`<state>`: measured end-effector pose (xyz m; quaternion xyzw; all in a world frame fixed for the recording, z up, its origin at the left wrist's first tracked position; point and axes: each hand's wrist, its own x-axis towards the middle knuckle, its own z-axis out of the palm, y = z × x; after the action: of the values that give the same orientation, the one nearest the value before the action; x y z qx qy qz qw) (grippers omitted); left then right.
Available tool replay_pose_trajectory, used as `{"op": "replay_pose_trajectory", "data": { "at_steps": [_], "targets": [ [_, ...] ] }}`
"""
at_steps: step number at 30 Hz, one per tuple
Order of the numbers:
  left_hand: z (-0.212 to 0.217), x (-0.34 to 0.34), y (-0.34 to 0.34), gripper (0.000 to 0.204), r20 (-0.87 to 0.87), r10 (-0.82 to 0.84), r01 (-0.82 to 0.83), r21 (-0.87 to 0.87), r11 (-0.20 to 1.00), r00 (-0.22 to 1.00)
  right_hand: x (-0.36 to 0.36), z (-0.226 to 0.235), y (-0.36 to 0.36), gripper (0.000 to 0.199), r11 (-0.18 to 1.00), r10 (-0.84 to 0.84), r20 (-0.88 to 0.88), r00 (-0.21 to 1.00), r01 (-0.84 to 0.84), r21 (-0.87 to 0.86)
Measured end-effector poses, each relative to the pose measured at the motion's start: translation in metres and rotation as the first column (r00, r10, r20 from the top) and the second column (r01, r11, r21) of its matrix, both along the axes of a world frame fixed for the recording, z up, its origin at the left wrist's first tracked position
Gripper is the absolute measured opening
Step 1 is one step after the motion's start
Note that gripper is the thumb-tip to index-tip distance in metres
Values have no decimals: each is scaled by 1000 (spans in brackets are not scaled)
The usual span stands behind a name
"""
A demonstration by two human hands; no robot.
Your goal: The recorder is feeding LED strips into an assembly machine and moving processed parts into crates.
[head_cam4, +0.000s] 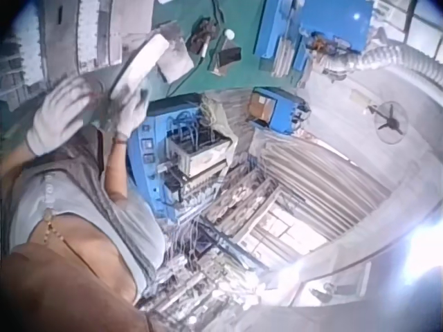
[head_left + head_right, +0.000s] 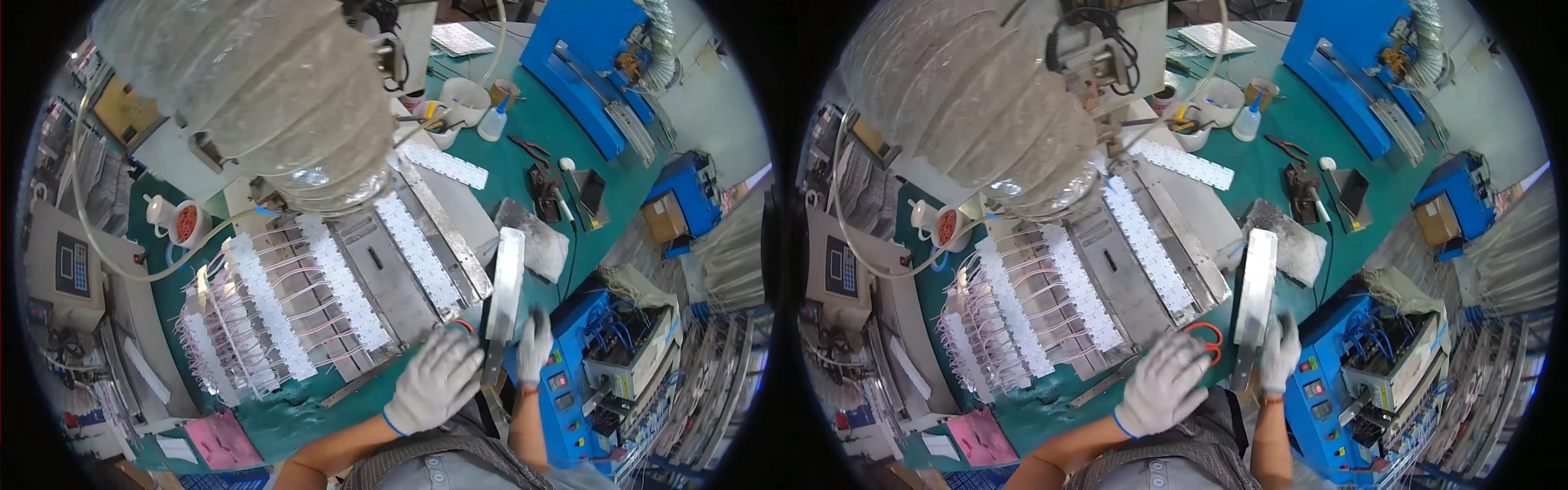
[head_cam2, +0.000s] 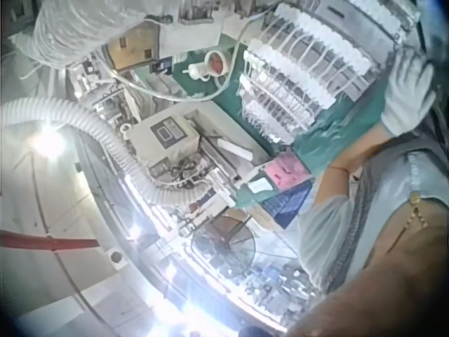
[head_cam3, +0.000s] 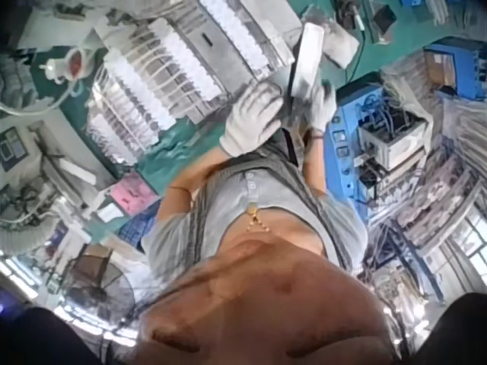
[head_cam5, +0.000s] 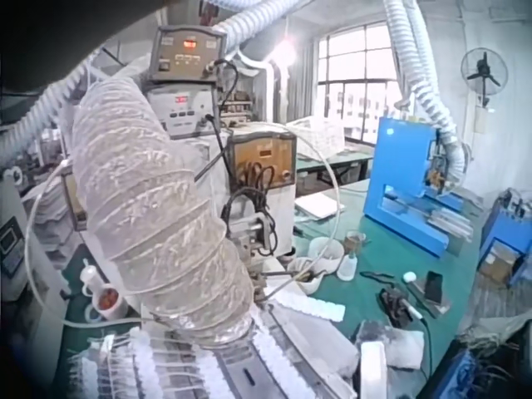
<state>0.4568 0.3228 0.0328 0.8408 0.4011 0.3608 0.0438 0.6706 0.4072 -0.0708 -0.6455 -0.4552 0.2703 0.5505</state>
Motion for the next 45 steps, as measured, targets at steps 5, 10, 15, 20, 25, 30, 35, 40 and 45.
{"op": "replay_pose_trajectory", "data": {
  "at_steps": [5, 10, 15, 20, 25, 30, 35, 40, 45],
  "targets": [
    [-36, 52, 11, 55, 139, -87, 130, -336, 933, 986, 25, -91, -62, 51, 841, 167, -128, 978, -209, -499],
    [-154, 59, 57, 30, 533, 126, 376, -727, 575, 837, 15, -13, -94, 17, 937, 195, 734, 650, -345, 57],
    [-139, 69, 19, 20, 562, 630, 588, -784, 200, 536, 69, -97, -179, 12, 786, 614, 498, 613, -537, -307],
    [-114, 78, -77, 25, 274, 327, 224, -957, 183, 904, 240, -94, -142, 32, 959, -75, -918, 390, 282, 41],
    [-105, 133, -125, 31, 237, 71, 217, -952, 217, 969, 236, -121, -163, 34, 981, 22, -773, 635, 133, 138],
    [-135, 181, -88, 37, 376, 66, 381, -920, -96, 924, 116, -140, -301, 42, 983, -81, -840, 537, -97, -157],
    [-193, 311, -27, 34, 505, 195, 535, -830, -158, 841, 103, -121, -358, 30, 963, -251, -916, 314, -13, -269],
    [-192, 449, 21, 44, 524, 178, 547, -830, -112, 833, 105, -112, -386, 29, 913, -382, -771, 509, 81, -399],
    [-225, 486, 88, 46, 347, 166, 355, -935, -20, 923, 137, -75, -374, 23, 835, -539, -623, 566, 263, -484]
  ]
}}
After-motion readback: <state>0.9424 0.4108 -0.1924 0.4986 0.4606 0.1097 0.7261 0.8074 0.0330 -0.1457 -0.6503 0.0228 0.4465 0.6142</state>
